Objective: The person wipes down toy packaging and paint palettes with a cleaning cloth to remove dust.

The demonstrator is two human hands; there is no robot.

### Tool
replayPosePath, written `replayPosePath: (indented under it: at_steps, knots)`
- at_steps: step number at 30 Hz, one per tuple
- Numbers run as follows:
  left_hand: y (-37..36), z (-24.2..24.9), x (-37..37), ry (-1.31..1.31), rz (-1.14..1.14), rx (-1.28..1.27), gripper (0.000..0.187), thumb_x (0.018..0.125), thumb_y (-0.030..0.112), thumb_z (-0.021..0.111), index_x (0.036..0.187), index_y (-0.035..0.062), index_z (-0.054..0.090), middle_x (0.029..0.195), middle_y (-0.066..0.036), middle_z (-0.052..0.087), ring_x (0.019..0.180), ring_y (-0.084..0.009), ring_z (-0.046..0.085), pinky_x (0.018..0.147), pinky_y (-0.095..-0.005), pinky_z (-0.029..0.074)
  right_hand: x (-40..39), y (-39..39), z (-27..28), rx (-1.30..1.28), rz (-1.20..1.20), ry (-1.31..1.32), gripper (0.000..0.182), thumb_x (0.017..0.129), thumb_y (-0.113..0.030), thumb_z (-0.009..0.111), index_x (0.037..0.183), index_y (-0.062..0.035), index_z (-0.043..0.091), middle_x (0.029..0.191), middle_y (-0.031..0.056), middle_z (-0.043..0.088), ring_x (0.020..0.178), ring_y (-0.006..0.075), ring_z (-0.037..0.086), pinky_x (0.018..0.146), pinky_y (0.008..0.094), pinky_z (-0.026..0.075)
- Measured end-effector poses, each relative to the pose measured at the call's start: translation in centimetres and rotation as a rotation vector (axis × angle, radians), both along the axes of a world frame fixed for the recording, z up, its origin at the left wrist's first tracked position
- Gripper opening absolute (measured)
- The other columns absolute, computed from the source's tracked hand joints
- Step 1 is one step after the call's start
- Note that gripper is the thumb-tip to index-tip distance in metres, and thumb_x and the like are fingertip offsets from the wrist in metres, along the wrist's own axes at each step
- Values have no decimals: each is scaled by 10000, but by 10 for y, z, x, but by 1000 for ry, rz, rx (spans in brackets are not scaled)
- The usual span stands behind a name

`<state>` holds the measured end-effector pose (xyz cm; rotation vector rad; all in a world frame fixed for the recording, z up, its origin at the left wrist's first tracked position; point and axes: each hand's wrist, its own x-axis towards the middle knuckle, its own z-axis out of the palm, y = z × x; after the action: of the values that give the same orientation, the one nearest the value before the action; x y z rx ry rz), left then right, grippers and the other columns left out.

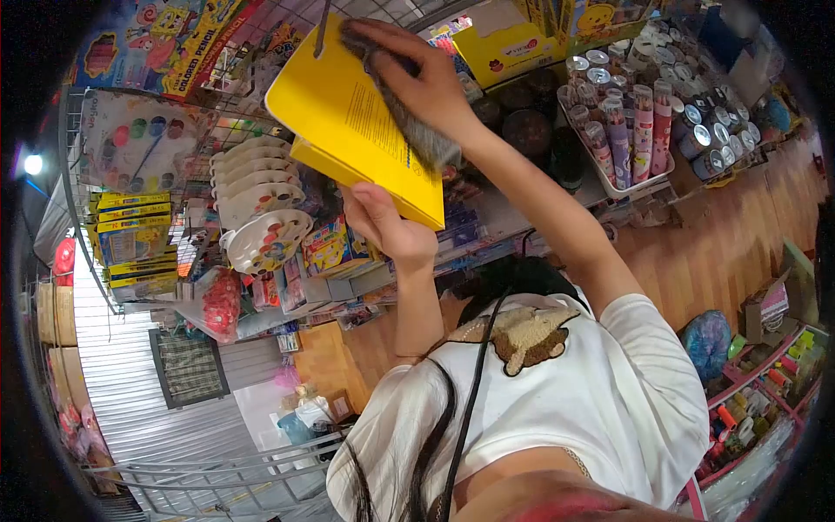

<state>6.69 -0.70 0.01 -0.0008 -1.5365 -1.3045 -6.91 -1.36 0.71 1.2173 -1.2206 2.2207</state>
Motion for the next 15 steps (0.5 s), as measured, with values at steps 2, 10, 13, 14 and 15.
replayPosePath:
  at_steps: [2, 10, 13, 14, 15]
  knots:
    - [-6, -6, 0, -17, 14, -58, 376, 941, 286, 324, 1159, -15, 383, 1025, -74, 460, 948, -139, 443, 843, -270, 344, -11, -16, -21, 57, 15, -126, 328, 817, -41, 487, 1141, -39, 536, 1166, 127, 531, 1131, 207, 469, 934, 286, 352]
    - [-9, -9, 0, 10, -41, 157, 383, 928, 332, 353, 1138, 18, 416, 1067, -91, 466, 957, -160, 469, 868, -323, 363, 78, 66, -9, 77, 121, 31, 390, 755, 28, 456, 1127, -39, 553, 1192, 118, 515, 1142, 251, 456, 971, 354, 324]
    - [1, 5, -2, -5, 83, 91, 369, 939, 321, 320, 1117, 16, 426, 1114, -95, 462, 1007, -166, 464, 900, -312, 348, 58, 55, 1, -2, 149, 236, 376, 750, 18, 468, 1106, -48, 572, 1194, 112, 515, 1137, 255, 461, 954, 338, 350]
    - [-1, -2, -4, 6, 140, 87, 378, 939, 330, 319, 1112, 10, 424, 1088, -87, 464, 988, -158, 463, 889, -305, 350, 36, 40, 5, -15, 122, 272, 378, 758, 13, 468, 1118, -52, 564, 1194, 109, 515, 1131, 250, 466, 945, 328, 360]
    - [-2, -5, -4, 3, 151, 63, 383, 940, 335, 320, 1108, 6, 422, 1071, -83, 465, 975, -152, 461, 880, -300, 352, 17, 27, 5, -26, 96, 304, 381, 765, 9, 468, 1130, -55, 556, 1194, 106, 516, 1126, 244, 471, 936, 318, 369]
